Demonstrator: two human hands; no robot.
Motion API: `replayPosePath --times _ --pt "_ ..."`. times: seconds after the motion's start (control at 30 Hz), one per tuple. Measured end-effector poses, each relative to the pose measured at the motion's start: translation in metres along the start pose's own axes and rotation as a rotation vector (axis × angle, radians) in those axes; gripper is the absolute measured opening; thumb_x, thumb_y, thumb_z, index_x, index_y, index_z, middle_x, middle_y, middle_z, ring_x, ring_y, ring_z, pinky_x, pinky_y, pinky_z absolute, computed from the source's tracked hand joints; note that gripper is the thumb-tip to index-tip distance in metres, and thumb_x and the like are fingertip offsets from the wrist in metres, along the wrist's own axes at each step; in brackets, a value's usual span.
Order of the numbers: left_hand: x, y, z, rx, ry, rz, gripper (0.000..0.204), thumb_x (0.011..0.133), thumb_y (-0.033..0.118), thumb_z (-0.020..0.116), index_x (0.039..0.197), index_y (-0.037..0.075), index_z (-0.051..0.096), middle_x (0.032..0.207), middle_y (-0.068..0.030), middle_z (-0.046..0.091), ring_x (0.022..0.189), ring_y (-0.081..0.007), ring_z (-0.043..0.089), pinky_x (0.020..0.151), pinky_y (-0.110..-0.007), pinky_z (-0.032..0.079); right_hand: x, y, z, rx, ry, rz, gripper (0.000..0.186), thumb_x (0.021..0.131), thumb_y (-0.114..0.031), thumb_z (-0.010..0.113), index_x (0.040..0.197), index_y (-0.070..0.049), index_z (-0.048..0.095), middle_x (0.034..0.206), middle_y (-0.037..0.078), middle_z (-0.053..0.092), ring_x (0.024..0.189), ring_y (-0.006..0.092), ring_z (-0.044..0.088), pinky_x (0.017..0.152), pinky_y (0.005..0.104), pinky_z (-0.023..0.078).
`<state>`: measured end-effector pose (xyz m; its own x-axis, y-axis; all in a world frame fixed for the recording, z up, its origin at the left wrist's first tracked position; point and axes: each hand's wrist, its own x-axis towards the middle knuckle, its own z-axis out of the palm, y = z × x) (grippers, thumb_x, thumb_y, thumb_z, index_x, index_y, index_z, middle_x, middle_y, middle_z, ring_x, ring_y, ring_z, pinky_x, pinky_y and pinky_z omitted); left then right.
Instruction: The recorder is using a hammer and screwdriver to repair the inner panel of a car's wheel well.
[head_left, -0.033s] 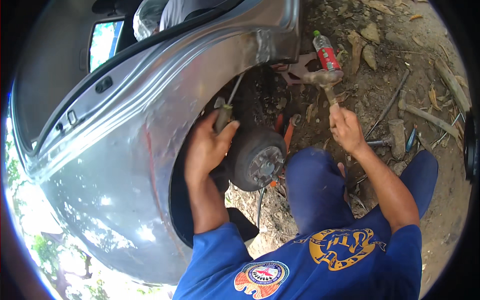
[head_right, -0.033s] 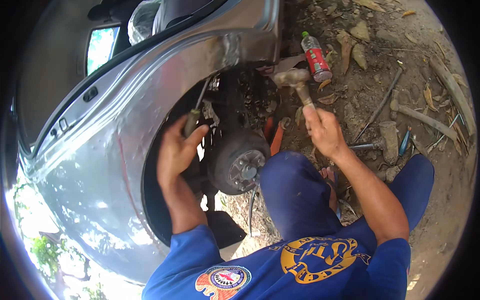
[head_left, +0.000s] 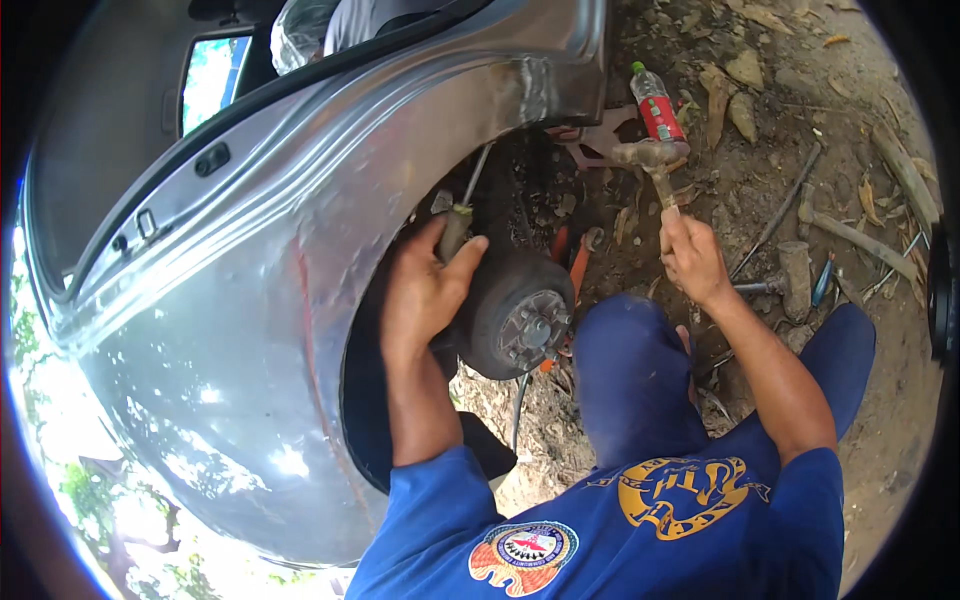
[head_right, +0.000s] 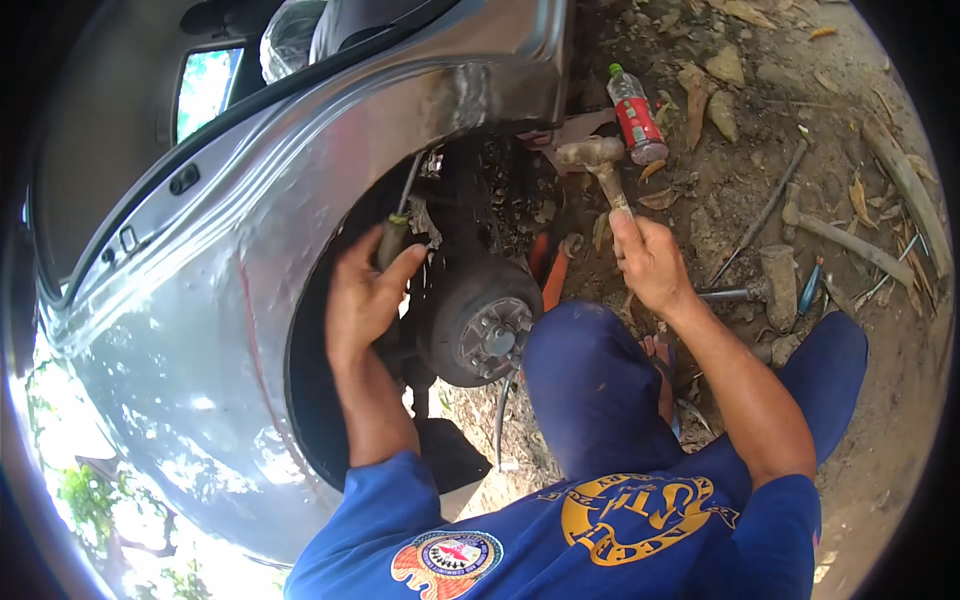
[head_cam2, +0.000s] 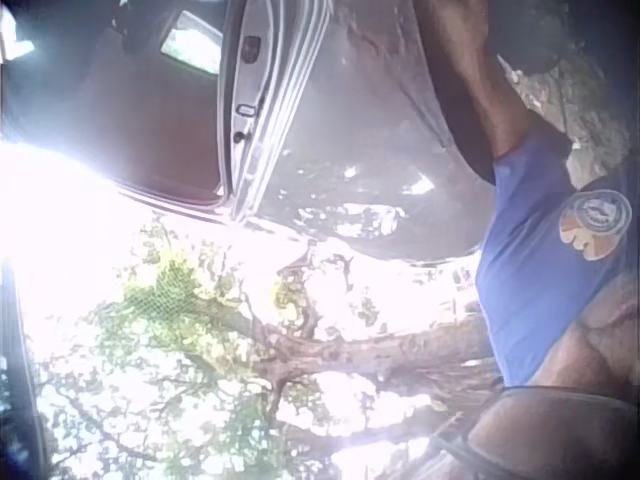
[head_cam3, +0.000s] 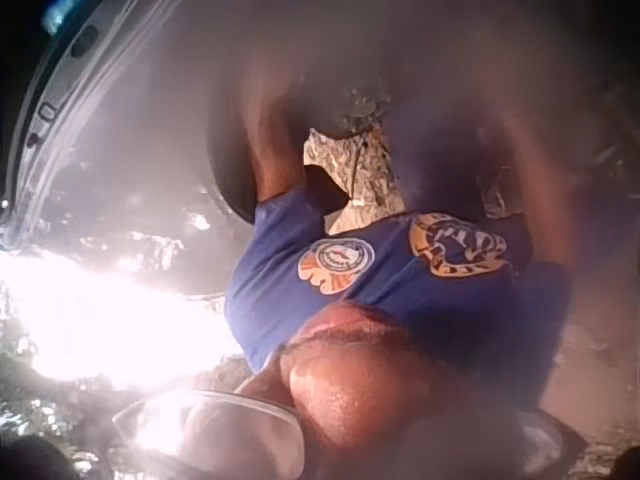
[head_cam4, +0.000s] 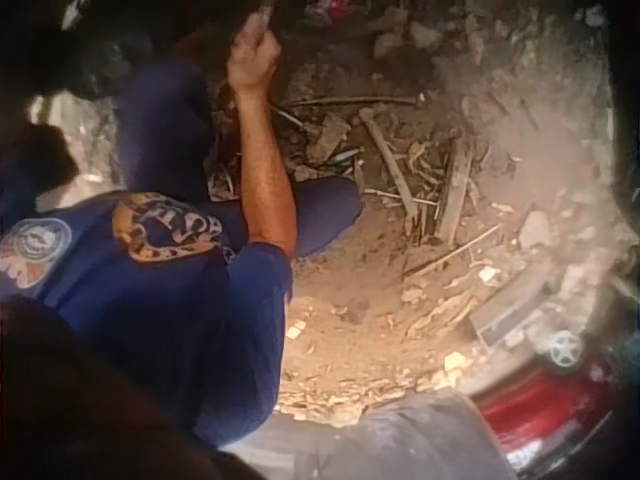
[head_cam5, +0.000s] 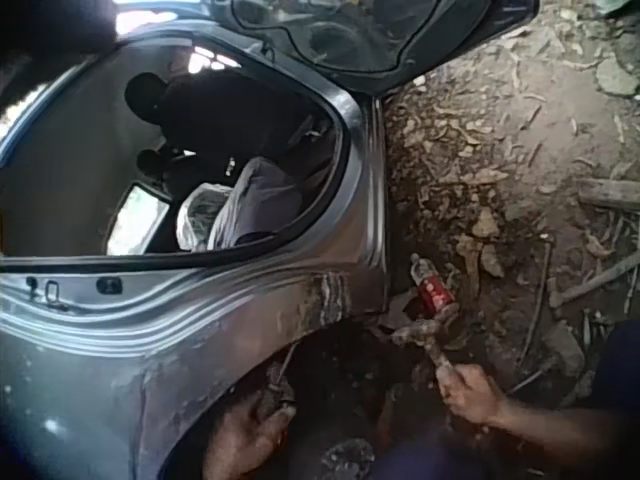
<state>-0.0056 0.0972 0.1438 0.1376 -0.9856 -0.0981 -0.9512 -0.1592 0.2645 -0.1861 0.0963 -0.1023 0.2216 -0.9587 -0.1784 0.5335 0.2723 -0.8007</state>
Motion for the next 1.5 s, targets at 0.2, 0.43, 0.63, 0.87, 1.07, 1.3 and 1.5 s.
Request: replayPosePath --times 0.2,0.43,0.63,0.87,1.07,1.3,1.5 --pt "-0.002 -0.033 0.033 -0.18 0.189 0.106 0.023 0.079 0.016 0.067 0.095 0.0 0.061 0.075 -0.0077 0.063 0.066 -0.0125 0.055 0.064 -0.028 0.046 -0.011 0.003 0.004 -0.088 -0.045 0.002 0.048 0.093 -0.044 0.046 0.065 -0.005 0.045 0.054 -0.002 0.041 0.046 0.0061 0.039 0.042 0.0227 0.032" --pt "0.019 -0.053 0.106 -0.534 0.375 0.143 0.026 0.076 0.017 0.071 0.089 -0.001 0.058 0.066 -0.0051 0.056 0.061 -0.013 0.051 0.058 -0.029 0.043 -0.015 0.011 -0.013 -0.099 0.004 0.065 0.048 0.092 -0.049 0.044 0.068 -0.007 0.044 0.053 -0.001 0.04 0.042 0.007 0.038 0.038 0.0225 0.03" --pt "0.054 -0.035 0.145 -0.647 0.609 0.248 0.021 0.077 0.016 0.069 0.079 0.002 0.053 0.06 -0.0031 0.05 0.055 -0.0137 0.045 0.053 -0.031 0.04 -0.016 0.015 -0.013 -0.189 0.01 0.039 0.051 0.092 -0.051 0.042 0.067 -0.007 0.043 0.051 0.0 0.04 0.04 0.0078 0.037 0.037 0.0227 0.031" --pt "0.076 -0.036 0.151 -0.835 0.434 0.234 0.019 0.079 0.017 0.067 0.073 0.003 0.055 0.057 0.0015 0.046 0.055 -0.0082 0.04 0.051 -0.028 0.037 -0.013 0.022 -0.027 -0.176 0.063 0.088 0.05 0.093 -0.049 0.042 0.067 -0.007 0.042 0.048 -0.001 0.038 0.036 0.0082 0.036 0.034 0.023 0.028" --pt "0.089 -0.025 0.14 -0.74 0.502 0.311 0.02 0.08 0.011 0.067 0.067 0.005 0.054 0.056 0.0041 0.05 0.052 -0.0048 0.044 0.049 -0.024 0.037 -0.012 0.015 -0.022 -0.218 0.017 0.044 0.048 0.093 -0.047 0.043 0.069 -0.006 0.043 0.051 -0.001 0.039 0.041 0.0072 0.038 0.037 0.023 0.031" --pt "0.063 -0.037 0.094 -0.444 0.357 0.292 0.015 0.079 0.013 0.062 0.077 0.0 0.054 0.063 -0.0139 0.055 0.054 -0.0228 0.052 0.054 -0.035 0.042 0.006 -0.01 0.005 -0.177 -0.061 -0.078 0.048 0.094 -0.046 0.043 0.068 -0.006 0.044 0.053 -0.002 0.039 0.044 0.0071 0.039 0.04 0.023 0.032" --pt "0.033 -0.027 0.064 -0.388 0.094 0.065 0.021 0.08 0.019 0.063 0.086 -0.001 0.057 0.072 -0.017 0.06 0.064 -0.0292 0.058 0.063 -0.036 0.045 0.016 -0.012 0.022 -0.123 -0.094 -0.134 0.046 0.095 -0.044 0.04 0.07 -0.006 0.042 0.051 -0.001 0.036 0.04 0.0076 0.034 0.037 0.0228 0.029"
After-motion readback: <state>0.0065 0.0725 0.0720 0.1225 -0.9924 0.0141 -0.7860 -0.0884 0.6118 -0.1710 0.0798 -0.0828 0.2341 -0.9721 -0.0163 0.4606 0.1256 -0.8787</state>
